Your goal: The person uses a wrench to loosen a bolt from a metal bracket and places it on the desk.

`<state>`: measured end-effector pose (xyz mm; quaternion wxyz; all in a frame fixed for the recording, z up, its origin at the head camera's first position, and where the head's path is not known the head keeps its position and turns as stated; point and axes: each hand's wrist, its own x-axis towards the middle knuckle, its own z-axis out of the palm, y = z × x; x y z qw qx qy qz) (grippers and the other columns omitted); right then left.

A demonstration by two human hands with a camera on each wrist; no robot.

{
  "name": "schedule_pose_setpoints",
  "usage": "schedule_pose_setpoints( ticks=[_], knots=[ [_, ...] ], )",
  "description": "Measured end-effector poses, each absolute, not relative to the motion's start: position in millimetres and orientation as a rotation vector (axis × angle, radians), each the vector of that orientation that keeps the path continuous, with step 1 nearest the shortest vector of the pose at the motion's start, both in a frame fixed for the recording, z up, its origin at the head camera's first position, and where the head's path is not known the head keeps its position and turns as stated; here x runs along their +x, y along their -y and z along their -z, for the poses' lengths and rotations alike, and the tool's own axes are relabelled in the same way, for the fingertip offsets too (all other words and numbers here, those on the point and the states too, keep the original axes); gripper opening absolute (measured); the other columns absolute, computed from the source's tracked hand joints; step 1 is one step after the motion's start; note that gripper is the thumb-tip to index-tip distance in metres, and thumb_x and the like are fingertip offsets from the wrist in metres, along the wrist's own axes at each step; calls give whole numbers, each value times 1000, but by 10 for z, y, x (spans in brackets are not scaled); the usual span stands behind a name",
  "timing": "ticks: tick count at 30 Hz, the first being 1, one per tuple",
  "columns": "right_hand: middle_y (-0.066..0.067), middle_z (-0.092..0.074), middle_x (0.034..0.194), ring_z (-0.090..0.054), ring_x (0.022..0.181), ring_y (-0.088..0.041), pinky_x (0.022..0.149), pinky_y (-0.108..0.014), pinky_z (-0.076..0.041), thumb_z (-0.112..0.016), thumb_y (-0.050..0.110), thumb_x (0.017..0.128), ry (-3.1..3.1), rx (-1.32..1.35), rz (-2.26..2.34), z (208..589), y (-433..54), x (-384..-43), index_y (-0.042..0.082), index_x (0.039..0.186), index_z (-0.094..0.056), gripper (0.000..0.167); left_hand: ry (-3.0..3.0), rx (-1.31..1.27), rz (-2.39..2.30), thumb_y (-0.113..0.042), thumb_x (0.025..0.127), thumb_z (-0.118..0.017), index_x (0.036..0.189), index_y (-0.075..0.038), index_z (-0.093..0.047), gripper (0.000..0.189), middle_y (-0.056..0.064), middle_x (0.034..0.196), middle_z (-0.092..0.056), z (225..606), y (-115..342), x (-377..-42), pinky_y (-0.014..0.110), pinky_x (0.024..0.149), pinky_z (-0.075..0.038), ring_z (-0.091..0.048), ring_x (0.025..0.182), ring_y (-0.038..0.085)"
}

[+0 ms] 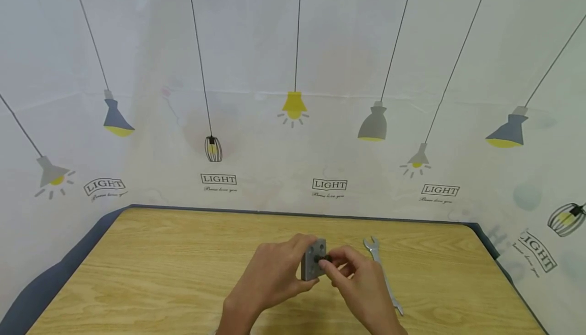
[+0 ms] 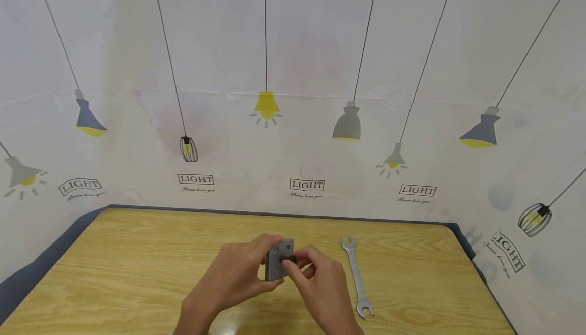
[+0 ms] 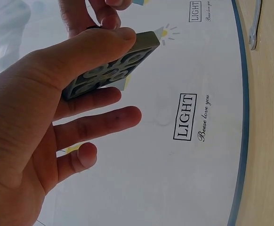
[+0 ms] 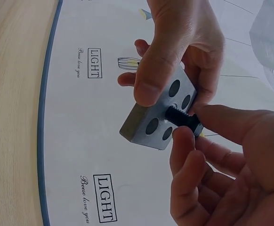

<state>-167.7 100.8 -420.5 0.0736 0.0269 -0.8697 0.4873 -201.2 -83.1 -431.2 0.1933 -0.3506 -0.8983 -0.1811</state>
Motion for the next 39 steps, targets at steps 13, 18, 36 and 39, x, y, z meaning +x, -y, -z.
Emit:
schedule_pose_setpoints(
  ticks=[13, 18, 36, 39],
  knots=[
    [2, -68, 86, -61, 61, -2, 57, -22, -51, -78, 13, 84, 2601, 156, -1399, 4196, -1024, -1659, 17, 98, -73, 15, 2543, -987, 531, -40, 75, -85, 124, -17, -58, 61, -7, 107, -69, 4300, 829, -2011, 17, 56, -44, -49, 61, -2],
    [1, -68, 89, -61, 62, -2, 55, -22, -50, -78, 9, 83, 2596, 159, -1398, 4187, -1021, -1650, 17, 99, -73, 18, 2551, -984, 547, -40, 75, -85, 125, -17, -58, 61, -7, 106, -69, 4294, 827, -2013, 16, 57, -44, -49, 60, -3],
    [-3, -69, 99, -62, 65, -2, 53, -22, -49, -79, 3, 81, 2605, 200, -1347, 4192, -1025, -1651, 15, 104, -71, 27, 2563, -980, 541, -40, 74, -86, 125, -16, -58, 63, -6, 106, -69, 4283, 835, -2006, 17, 58, -46, -53, 64, -2],
    [-3, -68, 96, -61, 64, -3, 54, -22, -49, -80, 7, 82, 2629, 168, -1360, 4189, -1023, -1653, 13, 109, -70, 30, 2574, -977, 545, -40, 75, -85, 126, -16, -58, 62, -6, 106, -69, 4278, 841, -2003, 17, 58, -46, -52, 63, -2]
  ],
)
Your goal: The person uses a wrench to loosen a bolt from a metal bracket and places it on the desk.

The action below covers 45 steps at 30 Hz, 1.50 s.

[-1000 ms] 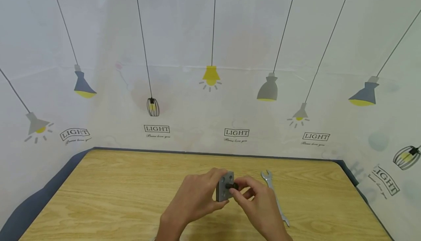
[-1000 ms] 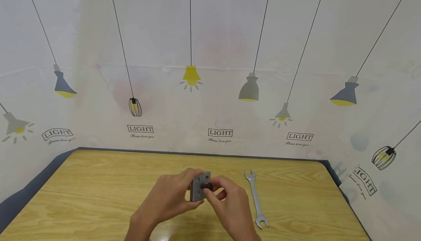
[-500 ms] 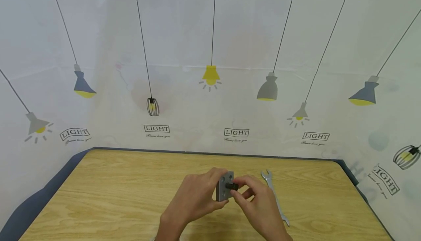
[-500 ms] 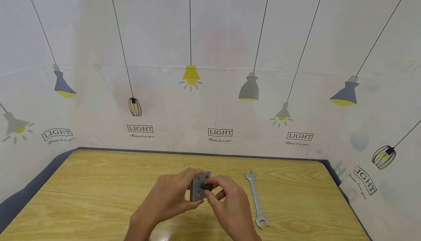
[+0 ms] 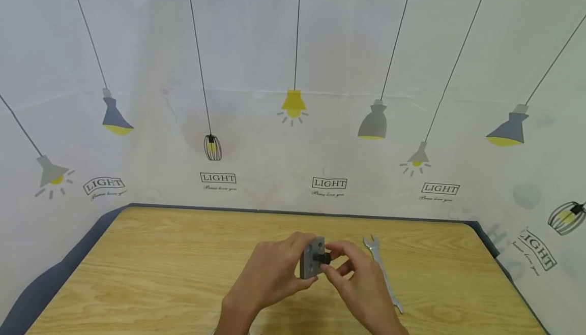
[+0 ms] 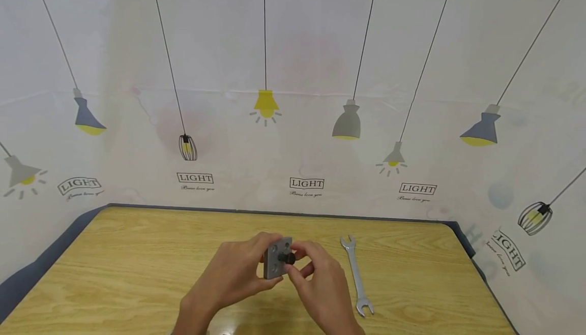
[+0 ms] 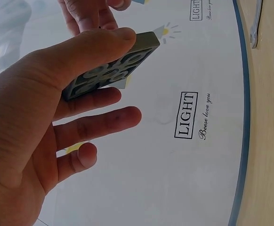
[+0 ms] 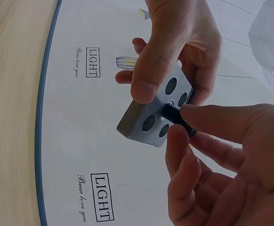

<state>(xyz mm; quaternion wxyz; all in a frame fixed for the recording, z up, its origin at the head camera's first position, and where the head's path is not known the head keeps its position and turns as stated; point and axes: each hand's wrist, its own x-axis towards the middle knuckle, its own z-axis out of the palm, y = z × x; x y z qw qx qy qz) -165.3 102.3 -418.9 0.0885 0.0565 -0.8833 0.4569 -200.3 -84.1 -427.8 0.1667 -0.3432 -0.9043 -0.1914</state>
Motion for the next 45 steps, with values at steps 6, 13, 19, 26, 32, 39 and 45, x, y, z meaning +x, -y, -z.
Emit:
schedule_pose_setpoints(
  ticks=[6, 13, 19, 26, 32, 39, 45],
  knots=[
    [0, -67, 89, -59, 62, -6, 53, -23, -47, -78, 25, 85, 2690, 100, -1354, 4194, -1008, -1663, 14, 113, -68, 32, 2563, -973, 523, -42, 76, -84, 124, -16, -58, 61, -7, 107, -69, 4275, 850, -2003, 17, 56, -44, -49, 60, -2],
    [6, -68, 75, -58, 55, -6, 53, -23, -45, -72, 30, 91, 2690, 40, -1353, 4206, -1010, -1666, 14, 97, -71, 18, 2526, -983, 503, -42, 75, -85, 124, -16, -58, 61, -7, 105, -69, 4288, 843, -2003, 17, 55, -43, -48, 59, -1],
    [6, -69, 76, -59, 56, -4, 52, -23, -45, -73, 26, 89, 2681, 67, -1356, 4201, -1011, -1669, 13, 93, -72, 13, 2528, -983, 496, -42, 74, -85, 123, -16, -58, 61, -7, 105, -68, 4286, 838, -2002, 18, 55, -44, -48, 59, -1],
    [6, -70, 78, -60, 61, -2, 56, -21, -49, -75, 23, 88, 2675, 95, -1311, 4191, -1015, -1666, 14, 93, -72, 11, 2545, -982, 500, -41, 75, -85, 124, -17, -58, 62, -7, 106, -69, 4278, 833, -2001, 19, 56, -45, -50, 60, -1],
    [8, -68, 77, -60, 64, -2, 61, -21, -50, -76, 20, 87, 2669, 111, -1288, 4177, -1016, -1658, 15, 95, -72, 9, 2545, -980, 488, -42, 74, -85, 124, -17, -58, 62, -7, 107, -69, 4275, 830, -1999, 19, 56, -45, -50, 60, -1],
    [7, -67, 78, -61, 62, -1, 60, -21, -50, -76, 17, 87, 2644, 146, -1303, 4181, -1025, -1652, 17, 96, -72, 10, 2543, -976, 476, -42, 75, -85, 123, -17, -58, 61, -7, 107, -69, 4276, 826, -2000, 18, 56, -45, -51, 60, -1],
    [5, -68, 83, -61, 63, -1, 59, -21, -51, -77, 15, 86, 2623, 175, -1324, 4183, -1023, -1650, 17, 98, -73, 13, 2559, -977, 503, -41, 75, -84, 124, -17, -58, 60, -6, 108, -69, 4275, 831, -2005, 18, 56, -45, -51, 61, -2]
  ],
)
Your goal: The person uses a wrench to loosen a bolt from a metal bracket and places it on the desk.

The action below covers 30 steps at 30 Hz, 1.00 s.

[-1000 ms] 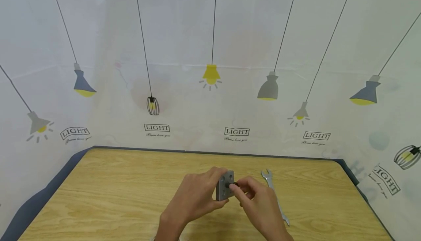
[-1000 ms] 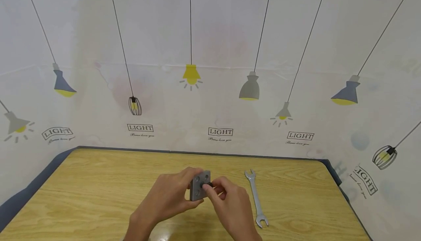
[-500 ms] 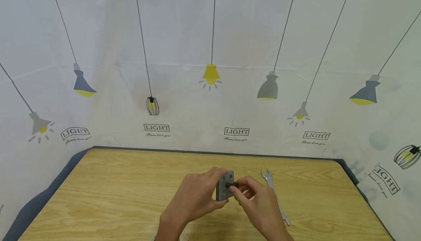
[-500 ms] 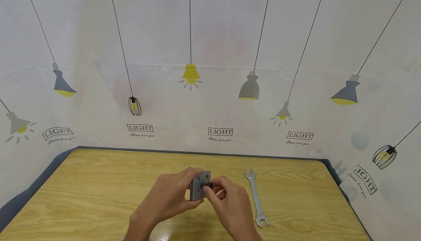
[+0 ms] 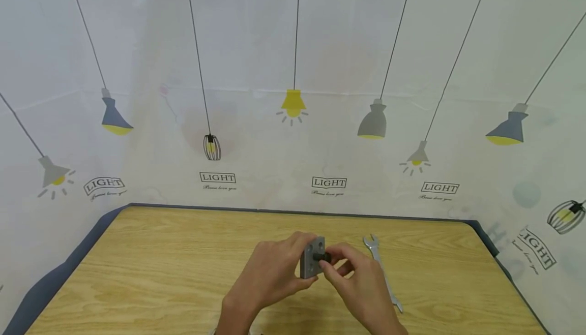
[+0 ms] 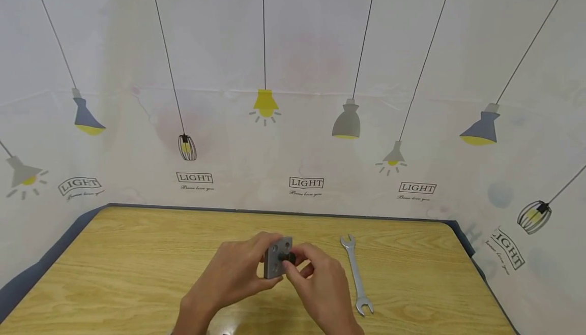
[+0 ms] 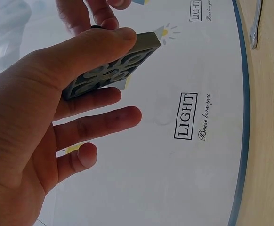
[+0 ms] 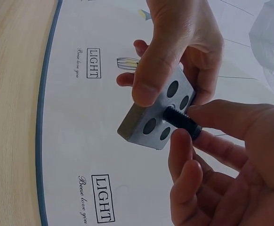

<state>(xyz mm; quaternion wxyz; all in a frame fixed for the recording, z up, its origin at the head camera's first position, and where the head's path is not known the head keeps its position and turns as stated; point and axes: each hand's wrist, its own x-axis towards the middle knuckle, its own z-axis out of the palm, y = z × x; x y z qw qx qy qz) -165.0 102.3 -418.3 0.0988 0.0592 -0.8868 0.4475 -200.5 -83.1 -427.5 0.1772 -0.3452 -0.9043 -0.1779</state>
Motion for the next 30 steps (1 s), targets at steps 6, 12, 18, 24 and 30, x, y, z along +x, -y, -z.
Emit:
schedule_pose_setpoints(
  ticks=[6, 12, 18, 24, 30],
  knots=[
    [2, -68, 88, -61, 63, -1, 56, -21, -50, -78, 10, 84, 2597, 205, -1339, 4187, -1023, -1646, 18, 100, -73, 19, 2561, -974, 498, -42, 75, -85, 125, -17, -58, 62, -6, 107, -69, 4270, 836, -2007, 18, 56, -44, -50, 60, -1],
    [1, -69, 92, -61, 63, -1, 55, -22, -49, -79, 7, 83, 2598, 208, -1341, 4187, -1022, -1648, 19, 100, -73, 22, 2562, -973, 518, -41, 75, -85, 124, -17, -58, 61, -6, 105, -69, 4276, 838, -2010, 17, 56, -45, -51, 61, -2],
    [1, -69, 95, -62, 64, -1, 54, -21, -49, -79, 4, 82, 2596, 216, -1334, 4192, -1023, -1648, 20, 100, -73, 25, 2562, -971, 523, -41, 75, -85, 124, -16, -58, 61, -6, 105, -69, 4279, 838, -2009, 17, 57, -46, -54, 63, -1],
    [3, -70, 101, -62, 64, -1, 54, -21, -49, -79, 0, 80, 2598, 200, -1338, 4184, -1016, -1642, 20, 98, -73, 28, 2564, -976, 515, -41, 75, -85, 124, -16, -58, 62, -6, 107, -69, 4275, 836, -2008, 17, 58, -46, -54, 63, -1],
    [0, -69, 100, -62, 65, -2, 55, -21, -49, -78, -1, 80, 2604, 205, -1354, 4176, -1019, -1642, 18, 103, -72, 31, 2562, -970, 513, -42, 75, -85, 125, -17, -58, 62, -6, 107, -69, 4273, 842, -2007, 17, 57, -46, -53, 62, -1]
  ],
)
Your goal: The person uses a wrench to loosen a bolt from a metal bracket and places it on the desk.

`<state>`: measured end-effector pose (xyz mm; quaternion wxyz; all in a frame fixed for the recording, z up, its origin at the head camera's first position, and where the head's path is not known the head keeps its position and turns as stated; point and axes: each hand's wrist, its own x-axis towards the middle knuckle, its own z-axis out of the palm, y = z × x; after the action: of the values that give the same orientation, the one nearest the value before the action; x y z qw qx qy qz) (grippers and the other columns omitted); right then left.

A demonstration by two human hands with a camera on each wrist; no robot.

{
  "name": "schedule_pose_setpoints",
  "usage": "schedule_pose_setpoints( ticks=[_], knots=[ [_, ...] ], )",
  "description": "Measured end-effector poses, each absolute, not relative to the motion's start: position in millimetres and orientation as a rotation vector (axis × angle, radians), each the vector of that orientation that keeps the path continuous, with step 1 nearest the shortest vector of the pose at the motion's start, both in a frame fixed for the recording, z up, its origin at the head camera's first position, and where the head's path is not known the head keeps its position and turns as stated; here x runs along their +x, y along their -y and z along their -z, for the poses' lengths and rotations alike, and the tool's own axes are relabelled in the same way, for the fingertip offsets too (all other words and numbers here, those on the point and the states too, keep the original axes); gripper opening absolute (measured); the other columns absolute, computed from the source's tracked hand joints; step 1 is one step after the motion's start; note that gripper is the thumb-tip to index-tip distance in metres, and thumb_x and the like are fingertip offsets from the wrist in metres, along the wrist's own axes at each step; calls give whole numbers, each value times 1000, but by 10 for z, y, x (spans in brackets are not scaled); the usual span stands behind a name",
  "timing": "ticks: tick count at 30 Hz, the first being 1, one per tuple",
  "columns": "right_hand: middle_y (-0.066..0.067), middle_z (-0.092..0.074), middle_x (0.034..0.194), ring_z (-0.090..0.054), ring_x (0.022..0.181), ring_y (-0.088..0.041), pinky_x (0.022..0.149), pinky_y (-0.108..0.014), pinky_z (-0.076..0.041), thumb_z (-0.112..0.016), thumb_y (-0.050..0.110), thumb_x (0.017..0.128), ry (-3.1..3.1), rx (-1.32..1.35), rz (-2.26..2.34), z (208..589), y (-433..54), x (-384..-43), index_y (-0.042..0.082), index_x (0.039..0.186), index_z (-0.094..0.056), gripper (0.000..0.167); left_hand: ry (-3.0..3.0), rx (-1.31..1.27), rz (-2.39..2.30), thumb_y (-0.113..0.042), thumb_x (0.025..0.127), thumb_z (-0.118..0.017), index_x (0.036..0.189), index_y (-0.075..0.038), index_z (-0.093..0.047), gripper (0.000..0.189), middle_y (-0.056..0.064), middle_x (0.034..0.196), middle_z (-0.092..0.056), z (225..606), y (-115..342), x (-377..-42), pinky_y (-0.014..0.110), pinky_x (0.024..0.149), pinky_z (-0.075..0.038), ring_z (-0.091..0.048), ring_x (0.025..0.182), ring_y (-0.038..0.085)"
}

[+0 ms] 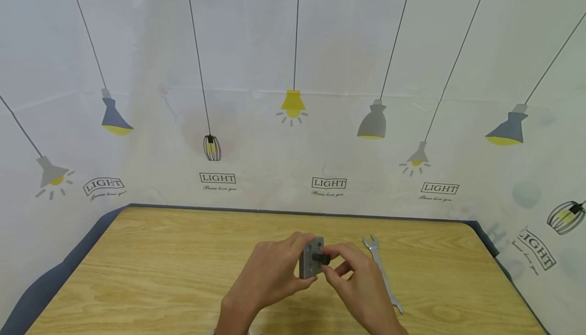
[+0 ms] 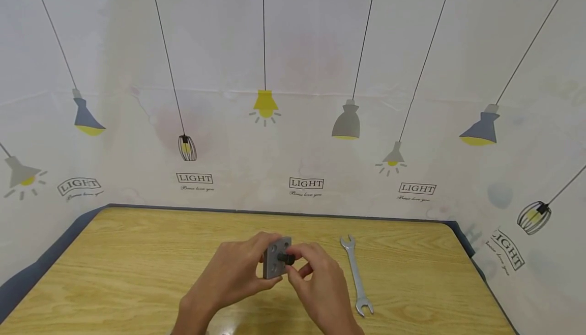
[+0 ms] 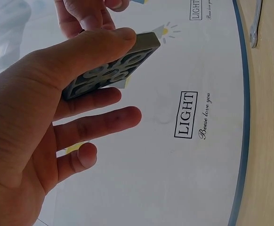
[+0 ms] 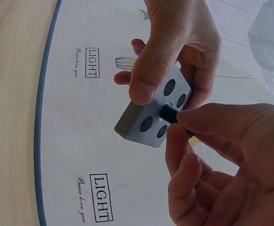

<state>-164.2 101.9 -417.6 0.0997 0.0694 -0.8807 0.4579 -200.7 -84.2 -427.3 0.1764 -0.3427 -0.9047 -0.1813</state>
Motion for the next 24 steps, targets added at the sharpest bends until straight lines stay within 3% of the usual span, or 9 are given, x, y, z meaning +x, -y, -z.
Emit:
schedule_pose_setpoints(
  ticks=[6, 12, 18, 24],
  knots=[
    [-4, -66, 96, -62, 65, -4, 56, -22, -50, -80, 14, 83, 2640, 166, -1378, 4170, -1028, -1654, 15, 118, -68, 36, 2568, -967, 516, -42, 75, -84, 125, -16, -58, 62, -7, 107, -69, 4278, 849, -2005, 17, 57, -46, -53, 62, -2],
    [3, -68, 92, -61, 66, -5, 55, -23, -46, -71, 32, 91, 2676, 64, -1357, 4173, -1028, -1658, 14, 112, -70, 28, 2542, -977, 508, -42, 75, -85, 123, -16, -58, 61, -7, 104, -69, 4280, 841, -2002, 17, 56, -44, -51, 61, -2],
    [6, -71, 87, -62, 63, -9, 55, -24, -46, -71, 32, 91, 2674, 50, -1388, 4189, -1034, -1667, 16, 96, -72, 16, 2522, -991, 501, -41, 75, -85, 123, -16, -59, 60, -7, 104, -69, 4282, 828, -1999, 18, 55, -44, -48, 60, -1],
    [5, -71, 84, -62, 63, -7, 55, -23, -48, -73, 28, 90, 2673, 76, -1410, 4191, -1026, -1664, 15, 96, -72, 14, 2521, -988, 510, -41, 74, -86, 123, -16, -59, 61, -7, 103, -68, 4281, 835, -1995, 17, 55, -43, -47, 59, -1]
  ],
)
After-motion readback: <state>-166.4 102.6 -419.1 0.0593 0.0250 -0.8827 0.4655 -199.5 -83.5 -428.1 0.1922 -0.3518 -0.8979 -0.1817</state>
